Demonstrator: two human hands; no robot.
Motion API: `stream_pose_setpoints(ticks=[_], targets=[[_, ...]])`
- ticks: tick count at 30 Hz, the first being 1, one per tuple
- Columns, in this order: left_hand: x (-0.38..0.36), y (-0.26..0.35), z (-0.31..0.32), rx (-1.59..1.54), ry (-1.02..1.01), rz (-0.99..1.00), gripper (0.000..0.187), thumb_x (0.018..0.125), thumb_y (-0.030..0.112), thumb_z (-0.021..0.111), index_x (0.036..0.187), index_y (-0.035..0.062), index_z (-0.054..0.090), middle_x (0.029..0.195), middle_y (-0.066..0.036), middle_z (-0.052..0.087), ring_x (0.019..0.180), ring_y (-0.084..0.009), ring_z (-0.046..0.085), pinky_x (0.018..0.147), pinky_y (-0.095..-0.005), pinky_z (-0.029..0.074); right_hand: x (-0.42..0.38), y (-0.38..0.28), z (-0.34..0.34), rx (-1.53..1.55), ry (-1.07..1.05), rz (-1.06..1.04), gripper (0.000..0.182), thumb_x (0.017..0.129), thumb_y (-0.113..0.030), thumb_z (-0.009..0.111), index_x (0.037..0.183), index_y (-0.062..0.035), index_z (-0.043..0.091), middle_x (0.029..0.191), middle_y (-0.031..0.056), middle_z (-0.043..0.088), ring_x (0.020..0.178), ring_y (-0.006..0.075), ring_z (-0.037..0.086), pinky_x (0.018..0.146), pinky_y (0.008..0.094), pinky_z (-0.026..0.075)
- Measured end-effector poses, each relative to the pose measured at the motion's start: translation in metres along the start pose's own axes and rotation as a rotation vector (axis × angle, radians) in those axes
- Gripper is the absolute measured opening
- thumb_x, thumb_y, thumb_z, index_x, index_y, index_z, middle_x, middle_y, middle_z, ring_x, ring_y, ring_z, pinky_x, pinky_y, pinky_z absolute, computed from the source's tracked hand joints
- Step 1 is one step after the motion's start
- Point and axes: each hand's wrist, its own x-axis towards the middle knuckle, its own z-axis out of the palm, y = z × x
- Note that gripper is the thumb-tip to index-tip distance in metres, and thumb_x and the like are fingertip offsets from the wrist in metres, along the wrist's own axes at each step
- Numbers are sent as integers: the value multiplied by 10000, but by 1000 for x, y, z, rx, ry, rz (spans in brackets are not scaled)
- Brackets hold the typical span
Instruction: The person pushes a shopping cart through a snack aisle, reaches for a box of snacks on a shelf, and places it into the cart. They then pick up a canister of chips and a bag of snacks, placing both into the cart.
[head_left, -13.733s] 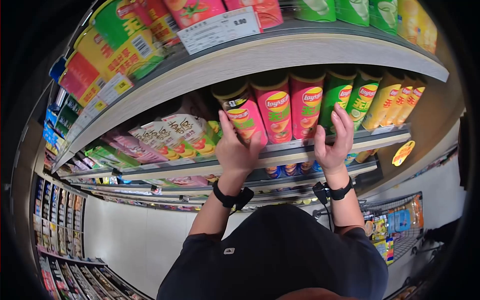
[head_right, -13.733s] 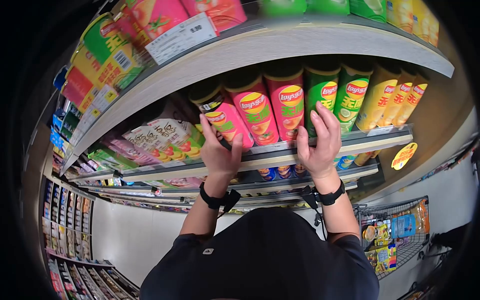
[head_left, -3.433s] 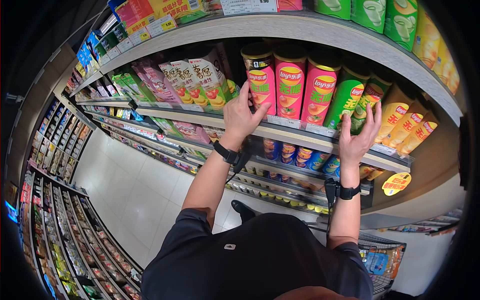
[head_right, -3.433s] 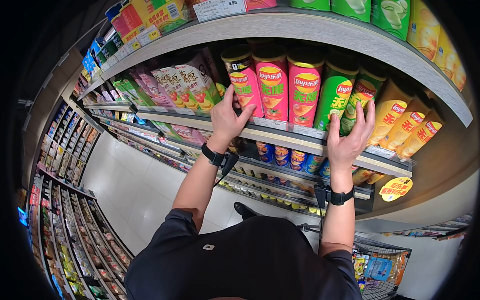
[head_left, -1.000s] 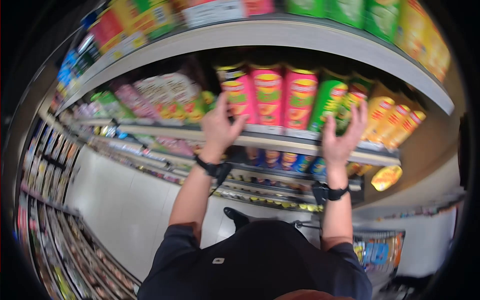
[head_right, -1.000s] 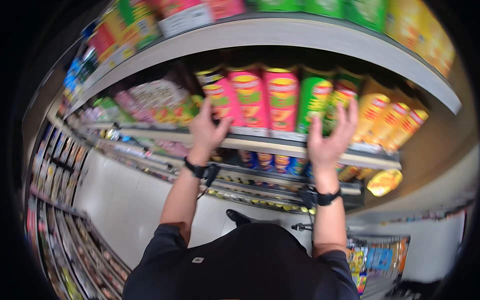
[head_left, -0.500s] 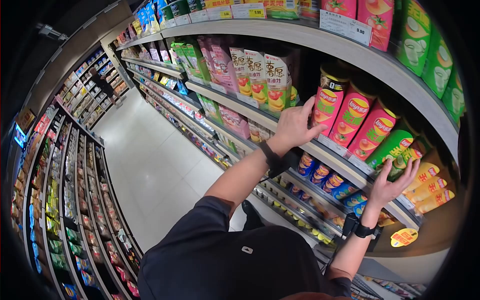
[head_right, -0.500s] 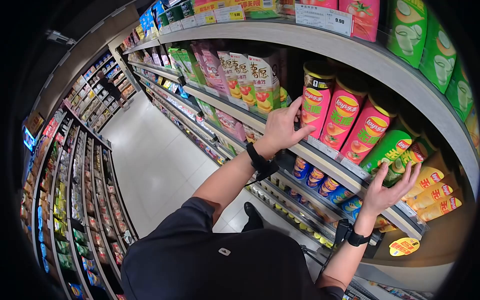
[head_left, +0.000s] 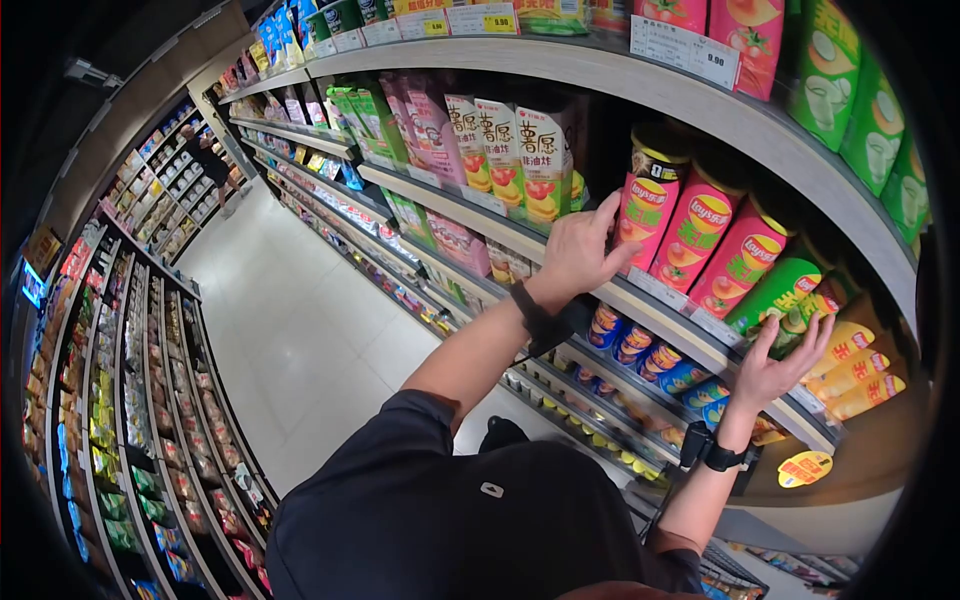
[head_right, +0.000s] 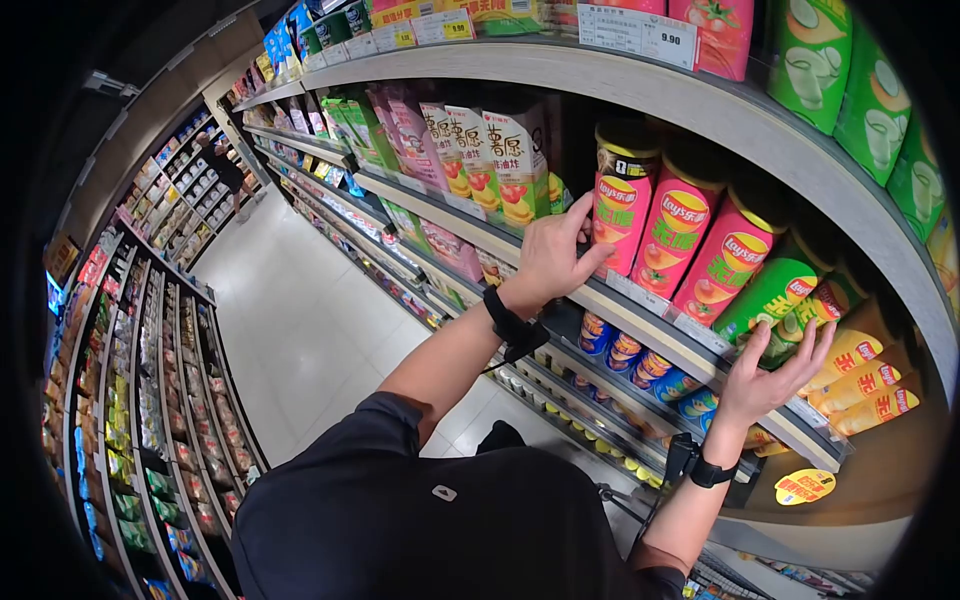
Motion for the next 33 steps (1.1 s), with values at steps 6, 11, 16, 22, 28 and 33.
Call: stream_pose_setpoints(ticks=[6,11,16,22,28,33], targets=[[0,0,-1,-53,6,14,720,868,395,762,1382,-43,512,764,-133,667,683,-321,673,652,-413,532,0,1,1,-22,-6,3,506,952,-170,731,1374,37,544,1528,218,475,1397,397,469,1150,488,371],[-2,-3,-3,-88,26,33,708,847,309,790,1390,-50,511,890,-159,695,772,-295,696,713,-373,555,-2,4,4,-51,15,-17,527,953,-168,741,1394,34,534,1527,224,477,1396,385,475,1157,484,367],[-1,1,-10,-105,73,50,697,855,302,774,1378,-71,505,985,-185,687,861,-350,677,801,-429,547,-3,1,4,-78,14,-51,507,971,-189,725,1388,29,535,1516,226,484,1385,386,482,1156,483,368],[2,-9,-16,-190,182,269,721,839,280,768,1400,-63,471,1263,-247,590,1139,-427,589,990,-485,491,-15,-1,0,-144,109,-106,474,987,-164,695,1379,40,526,1494,222,502,1383,368,483,1153,476,368],[-16,-21,-39,-459,112,372,678,768,200,791,1356,-31,543,1286,-201,603,1178,-391,592,1001,-484,489,-27,-149,22,95,52,-217,479,973,-15,615,1417,33,441,1484,269,467,1381,402,472,1160,507,359],[-60,-61,-80,-611,-105,266,468,777,120,764,1215,-9,662,1025,-150,709,929,-332,695,787,-407,565,-19,-238,63,247,-229,-292,622,915,-64,685,1470,-8,410,1468,291,498,1353,431,508,1142,501,381]])
